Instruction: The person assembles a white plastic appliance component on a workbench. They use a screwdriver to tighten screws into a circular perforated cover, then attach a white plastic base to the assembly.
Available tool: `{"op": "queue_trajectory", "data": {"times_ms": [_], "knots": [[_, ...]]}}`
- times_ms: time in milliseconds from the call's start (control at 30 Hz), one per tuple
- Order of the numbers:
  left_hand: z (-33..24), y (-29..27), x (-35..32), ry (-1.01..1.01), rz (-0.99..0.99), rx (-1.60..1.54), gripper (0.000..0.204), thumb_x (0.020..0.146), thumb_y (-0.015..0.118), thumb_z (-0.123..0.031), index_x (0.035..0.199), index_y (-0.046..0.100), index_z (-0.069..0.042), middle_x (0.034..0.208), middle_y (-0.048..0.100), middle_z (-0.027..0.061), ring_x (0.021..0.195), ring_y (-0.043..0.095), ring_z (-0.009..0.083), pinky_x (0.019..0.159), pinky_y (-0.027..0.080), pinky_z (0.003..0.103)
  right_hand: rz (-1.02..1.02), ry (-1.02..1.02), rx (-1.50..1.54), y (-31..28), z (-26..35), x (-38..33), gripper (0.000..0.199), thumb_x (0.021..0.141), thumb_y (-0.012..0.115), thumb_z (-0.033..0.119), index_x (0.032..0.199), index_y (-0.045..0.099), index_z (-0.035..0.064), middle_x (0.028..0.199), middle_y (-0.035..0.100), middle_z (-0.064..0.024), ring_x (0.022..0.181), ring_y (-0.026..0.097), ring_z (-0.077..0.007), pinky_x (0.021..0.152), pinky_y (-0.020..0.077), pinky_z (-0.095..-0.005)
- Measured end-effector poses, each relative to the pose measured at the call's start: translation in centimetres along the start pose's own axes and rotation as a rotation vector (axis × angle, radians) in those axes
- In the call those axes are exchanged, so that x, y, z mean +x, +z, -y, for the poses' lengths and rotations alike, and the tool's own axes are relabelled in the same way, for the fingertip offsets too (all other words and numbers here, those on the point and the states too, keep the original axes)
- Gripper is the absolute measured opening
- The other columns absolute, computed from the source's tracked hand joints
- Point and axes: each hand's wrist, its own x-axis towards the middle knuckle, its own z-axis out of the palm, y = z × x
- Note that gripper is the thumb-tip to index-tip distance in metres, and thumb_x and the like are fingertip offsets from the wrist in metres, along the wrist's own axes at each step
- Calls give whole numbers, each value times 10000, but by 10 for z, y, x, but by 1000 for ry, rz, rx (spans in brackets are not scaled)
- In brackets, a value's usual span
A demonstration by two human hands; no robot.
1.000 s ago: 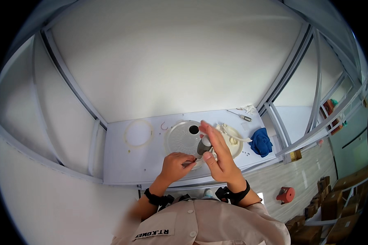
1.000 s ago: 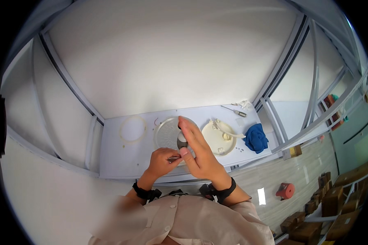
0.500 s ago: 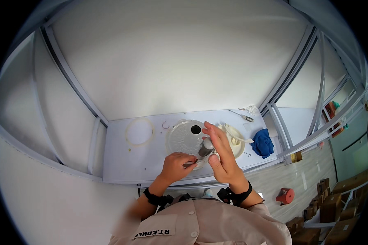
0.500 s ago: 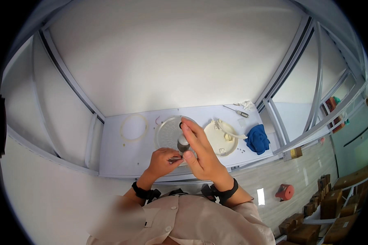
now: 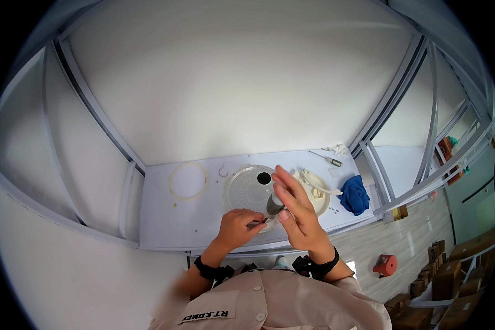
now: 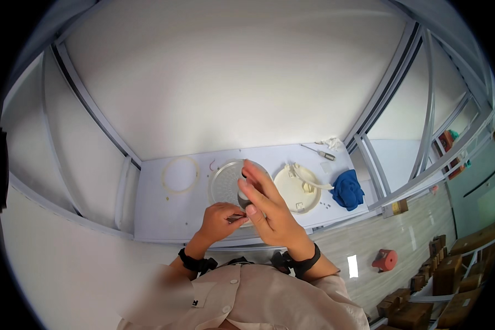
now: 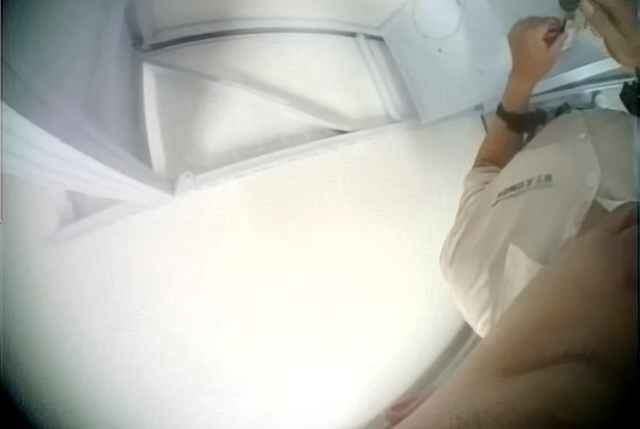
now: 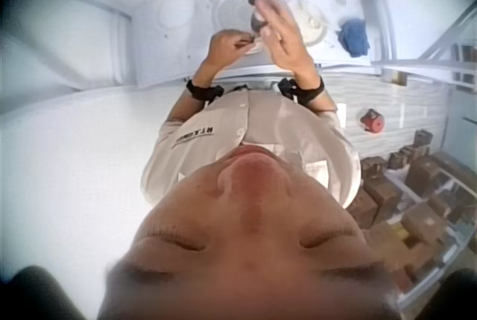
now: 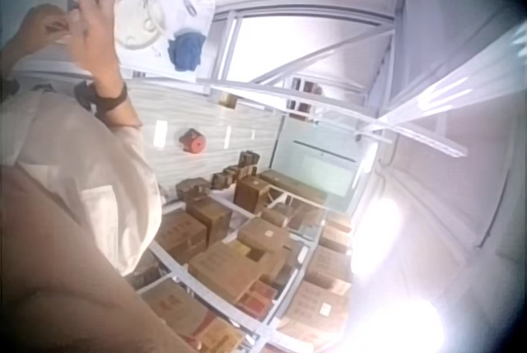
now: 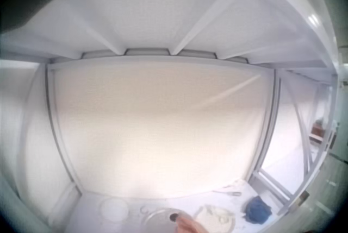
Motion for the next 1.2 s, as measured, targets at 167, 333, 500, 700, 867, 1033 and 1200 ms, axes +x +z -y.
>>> {"op": "queue_trajectory", "data": {"times_ms": [167,333,500,700,867,1033,1200], "knots": [[-6,-3,4,-3,11,-8,141,819,842,-190,926,781,-122,846,788,38,781,756,254,708,586,369,98,-95,-153,-10,-13,-14,546,913,812,106,1424,633,34,1276,593,-190,1115,616,-310,835,545,-392],[-9,-3,5,-23,11,-15,125,822,833,-181,926,784,-134,845,787,27,781,751,259,709,583,373,-33,-103,-301,-2,-14,-20,593,874,856,128,1415,631,40,1260,602,-190,1097,619,-301,843,540,-384],[-8,-6,4,-13,26,33,133,822,826,-180,946,798,-144,845,788,21,784,750,259,705,584,377,22,4,1,0,6,4,555,857,868,117,1366,663,26,1230,590,-164,1048,607,-286,807,539,-377],[-5,1,3,-28,-7,-22,127,810,829,-183,922,792,-137,830,780,29,779,745,270,702,584,381,-43,-73,-243,-4,-11,-21,517,879,855,151,1348,678,21,1290,549,-181,1023,607,-305,818,542,-394],[-3,1,3,-13,17,67,127,796,834,-170,908,790,-131,831,778,40,774,745,272,695,585,379,-55,-63,-287,2,-2,-15,498,888,830,104,1357,678,29,1307,534,-184,1030,610,-291,806,542,-370],[-5,-2,2,-33,12,16,122,781,838,-145,888,785,-122,836,780,50,770,746,273,689,584,383,8,23,-42,0,4,-1,503,890,804,74,1377,679,57,1172,588,-173,1017,623,-301,799,542,-375],[-6,3,4,-22,-26,-13,122,779,841,-131,886,786,-117,848,786,49,771,748,271,695,587,378,-31,-75,-291,-3,-2,-15,527,866,824,84,1373,683,66,1078,613,-157,969,630,-304,784,541,-375]]}}
